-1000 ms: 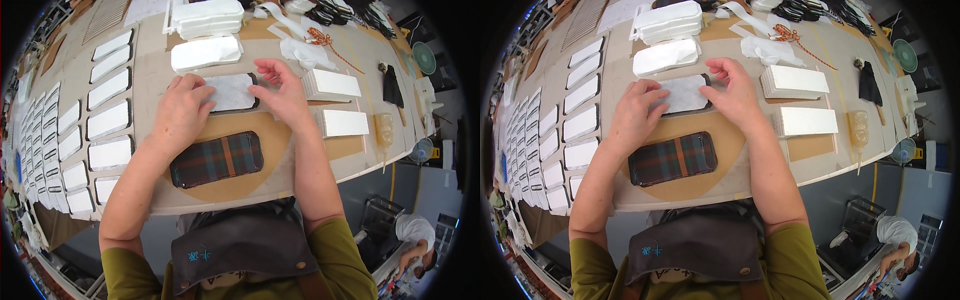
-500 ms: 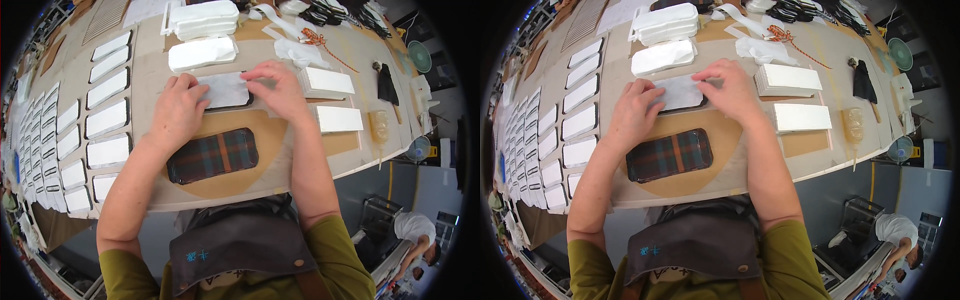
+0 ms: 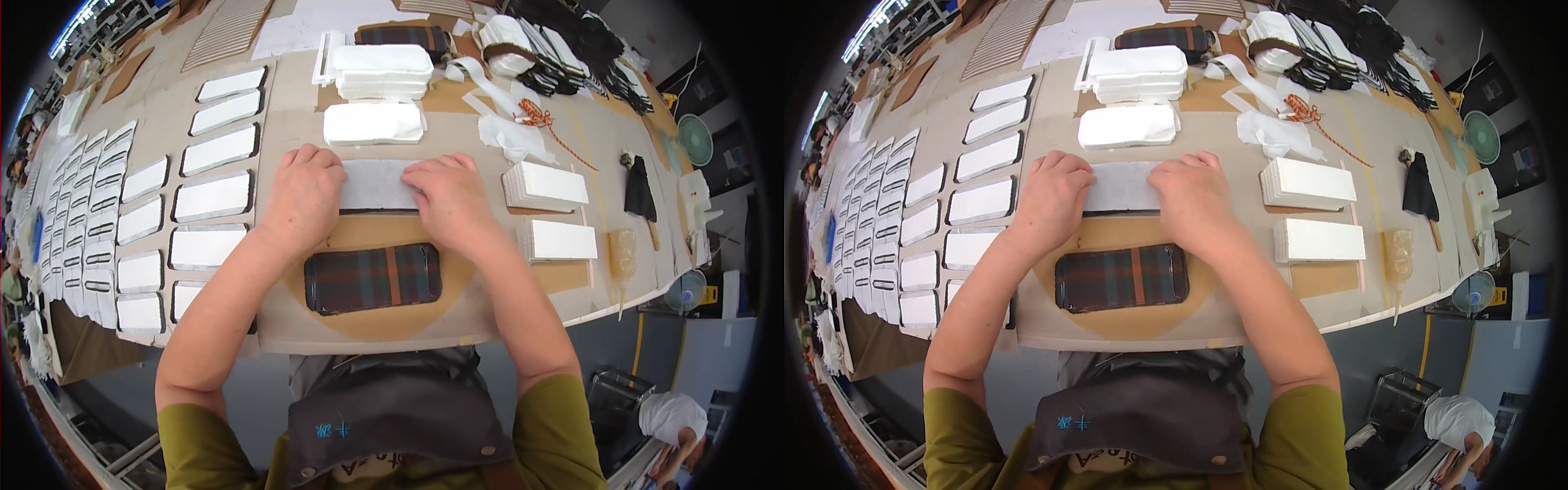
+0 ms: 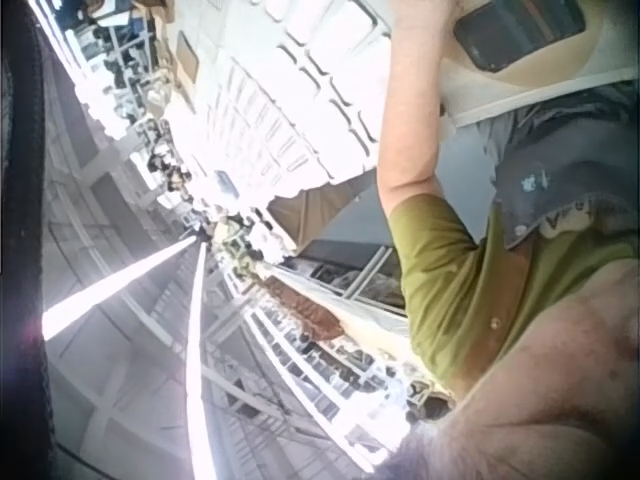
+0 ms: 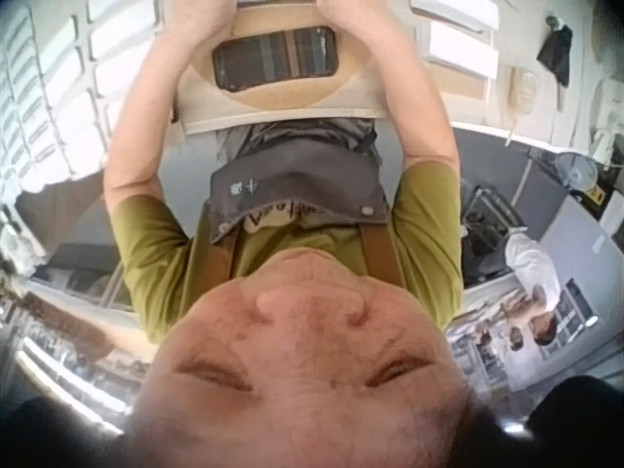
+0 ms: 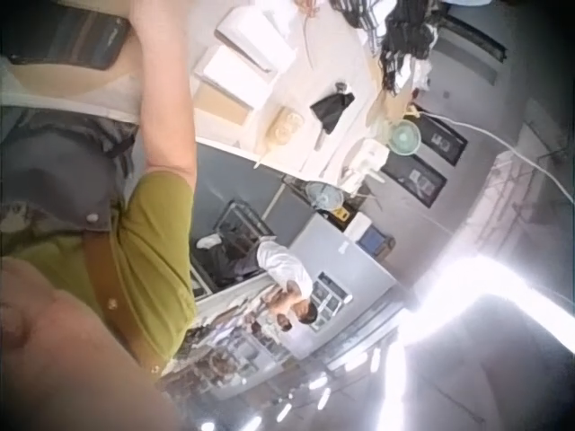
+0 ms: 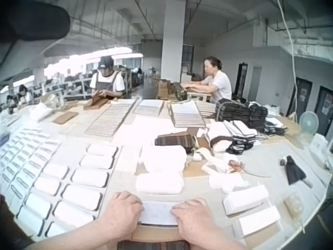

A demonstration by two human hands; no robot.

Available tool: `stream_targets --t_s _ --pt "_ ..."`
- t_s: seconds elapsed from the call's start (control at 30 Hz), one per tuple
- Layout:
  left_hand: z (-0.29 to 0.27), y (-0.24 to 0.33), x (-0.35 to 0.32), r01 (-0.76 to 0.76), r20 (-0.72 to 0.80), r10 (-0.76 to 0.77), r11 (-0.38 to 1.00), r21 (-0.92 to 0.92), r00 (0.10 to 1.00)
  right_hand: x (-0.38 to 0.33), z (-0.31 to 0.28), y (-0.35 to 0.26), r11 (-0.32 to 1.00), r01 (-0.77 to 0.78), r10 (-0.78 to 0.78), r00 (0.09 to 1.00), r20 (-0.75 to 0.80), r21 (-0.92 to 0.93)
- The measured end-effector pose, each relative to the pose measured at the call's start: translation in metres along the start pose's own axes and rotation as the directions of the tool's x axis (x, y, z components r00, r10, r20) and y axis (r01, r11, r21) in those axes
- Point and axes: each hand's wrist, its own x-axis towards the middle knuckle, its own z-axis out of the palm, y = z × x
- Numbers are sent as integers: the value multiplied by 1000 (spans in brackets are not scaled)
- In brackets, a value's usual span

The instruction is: Applying glue to fabric pieces and attaching white reinforcement pads as part of a manufacturing process.

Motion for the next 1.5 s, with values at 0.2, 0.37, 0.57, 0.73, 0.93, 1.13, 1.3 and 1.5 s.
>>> stream_targets --t_s 0.2,0.37,0.57,0.73,0.93,1.13,1.3,1.5 --pt "7 -14 74 73 -136 -126 936 -344 983 19 -10 12 969 -123 165 967 -194 214" --pt "58 -3 127 198 105 -193 979 -40 976 51 16 40 906 -307 362 918 -159 292" --pt "69 -12 141 225 108 -228 974 38 968 67 35 50 855 -345 385 922 -29 388" --pt "72 -30 129 213 1 -215 968 -130 977 75 36 47 907 -396 390 918 67 145" --pt "66 -42 119 267 -69 -302 912 -311 951 79 36 53 908 -407 401 913 70 98" --pt "64 -36 108 204 -84 -282 842 -500 956 96 33 66 489 -474 571 809 143 732" --pt "64 -35 107 200 -96 -300 810 -551 949 103 32 63 415 -500 583 787 200 760" --pt "73 -47 102 152 -163 -282 824 -546 945 101 39 67 341 -511 629 748 212 789"
